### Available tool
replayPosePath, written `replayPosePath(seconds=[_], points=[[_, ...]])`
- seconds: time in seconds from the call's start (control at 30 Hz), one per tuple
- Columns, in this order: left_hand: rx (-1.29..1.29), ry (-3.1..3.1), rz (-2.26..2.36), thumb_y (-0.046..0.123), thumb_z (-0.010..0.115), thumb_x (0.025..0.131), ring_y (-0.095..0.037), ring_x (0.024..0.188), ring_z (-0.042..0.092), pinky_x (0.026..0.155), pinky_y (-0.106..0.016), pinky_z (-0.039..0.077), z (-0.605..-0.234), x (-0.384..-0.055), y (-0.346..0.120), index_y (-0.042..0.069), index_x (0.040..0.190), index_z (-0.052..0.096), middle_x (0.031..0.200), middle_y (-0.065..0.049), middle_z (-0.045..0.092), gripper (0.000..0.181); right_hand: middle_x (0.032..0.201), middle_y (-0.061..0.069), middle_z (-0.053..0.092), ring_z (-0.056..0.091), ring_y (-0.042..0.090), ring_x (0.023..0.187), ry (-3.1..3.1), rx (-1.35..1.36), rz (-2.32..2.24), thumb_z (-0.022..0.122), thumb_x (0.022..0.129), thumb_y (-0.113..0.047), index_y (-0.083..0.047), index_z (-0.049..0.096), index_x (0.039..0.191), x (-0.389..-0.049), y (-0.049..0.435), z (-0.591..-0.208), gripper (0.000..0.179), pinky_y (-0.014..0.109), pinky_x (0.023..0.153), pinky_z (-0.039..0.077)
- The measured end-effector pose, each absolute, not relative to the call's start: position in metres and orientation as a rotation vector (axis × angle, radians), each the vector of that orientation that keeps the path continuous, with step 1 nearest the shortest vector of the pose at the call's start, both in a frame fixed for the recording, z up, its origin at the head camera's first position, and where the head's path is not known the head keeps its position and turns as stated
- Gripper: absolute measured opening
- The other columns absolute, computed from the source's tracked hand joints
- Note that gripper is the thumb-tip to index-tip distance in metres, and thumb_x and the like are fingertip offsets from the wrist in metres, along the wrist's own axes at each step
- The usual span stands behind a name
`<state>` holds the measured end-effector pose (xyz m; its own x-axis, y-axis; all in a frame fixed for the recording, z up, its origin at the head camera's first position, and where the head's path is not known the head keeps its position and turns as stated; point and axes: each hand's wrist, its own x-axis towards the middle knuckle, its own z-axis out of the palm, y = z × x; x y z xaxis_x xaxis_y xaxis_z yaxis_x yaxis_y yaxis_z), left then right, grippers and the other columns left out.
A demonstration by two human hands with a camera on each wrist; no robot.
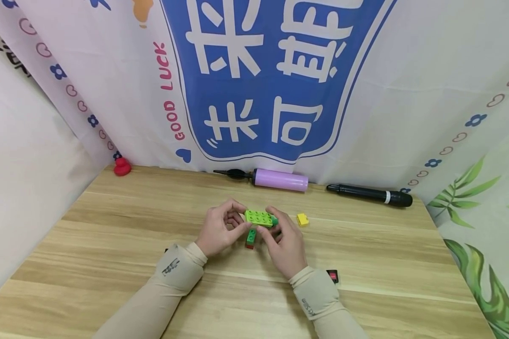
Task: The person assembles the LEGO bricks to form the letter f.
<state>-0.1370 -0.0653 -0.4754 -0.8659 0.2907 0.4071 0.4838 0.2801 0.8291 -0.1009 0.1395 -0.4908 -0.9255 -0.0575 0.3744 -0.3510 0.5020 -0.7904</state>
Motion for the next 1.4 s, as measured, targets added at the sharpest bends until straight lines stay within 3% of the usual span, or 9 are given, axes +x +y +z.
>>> replayPosePath(seconds=[0.23,0.43,0.77,1.23,1.4], points=[[-0.777,-2.39,-1.649,0.008,0.08,0.09,-0.007,0.073,0.068,0.065,-0.025,0.06,-0.478,-0.138,-0.065,0.001,0.113,0.066,0.093,-0.012,0.076,0.028,0.129,0.009,0.07,0.064,0.01,0.083,-2.441,0.389,1.421,0.08,0.094,-0.016,-0.005,0.065,0.138,-0.101,0.14,-0.491,0.047,0.025,0.069,0.058],[-0.832,-2.42,-1.641,0.011,0.073,0.092,-0.011,0.08,0.065,0.071,-0.026,0.06,-0.478,-0.14,-0.066,0.003,0.117,0.065,0.101,-0.009,0.072,0.027,0.12,0.005,0.071,0.062,0.01,0.086,-2.452,0.434,1.417,0.083,0.092,-0.018,-0.008,0.072,0.129,-0.102,0.141,-0.491,0.04,0.023,0.071,0.057],[-0.832,-2.556,-1.447,0.008,0.068,0.082,-0.014,0.084,0.06,0.074,-0.027,0.054,-0.479,-0.141,-0.065,0.008,0.114,0.065,0.099,-0.002,0.065,0.033,0.119,0.005,0.069,0.058,0.009,0.086,-2.488,0.45,1.391,0.082,0.092,-0.017,-0.008,0.074,0.127,-0.106,0.147,-0.495,0.037,0.022,0.07,0.054],[-0.795,-2.776,-1.229,0.016,0.074,0.077,-0.015,0.089,0.056,0.082,-0.034,0.049,-0.48,-0.142,-0.064,0.015,0.106,0.062,0.097,0.001,0.063,0.032,0.113,0.005,0.069,0.055,0.006,0.076,-2.557,0.533,1.356,0.085,0.09,-0.017,-0.009,0.077,0.121,-0.104,0.15,-0.491,0.033,0.023,0.064,0.051],[-0.801,-2.805,-1.208,0.018,0.074,0.079,-0.016,0.088,0.055,0.079,-0.034,0.048,-0.48,-0.142,-0.064,0.015,0.105,0.061,0.095,0.001,0.061,0.03,0.111,0.003,0.069,0.055,0.006,0.074,-2.565,0.539,1.366,0.085,0.089,-0.016,-0.009,0.077,0.119,-0.104,0.149,-0.493,0.032,0.023,0.063,0.05]])
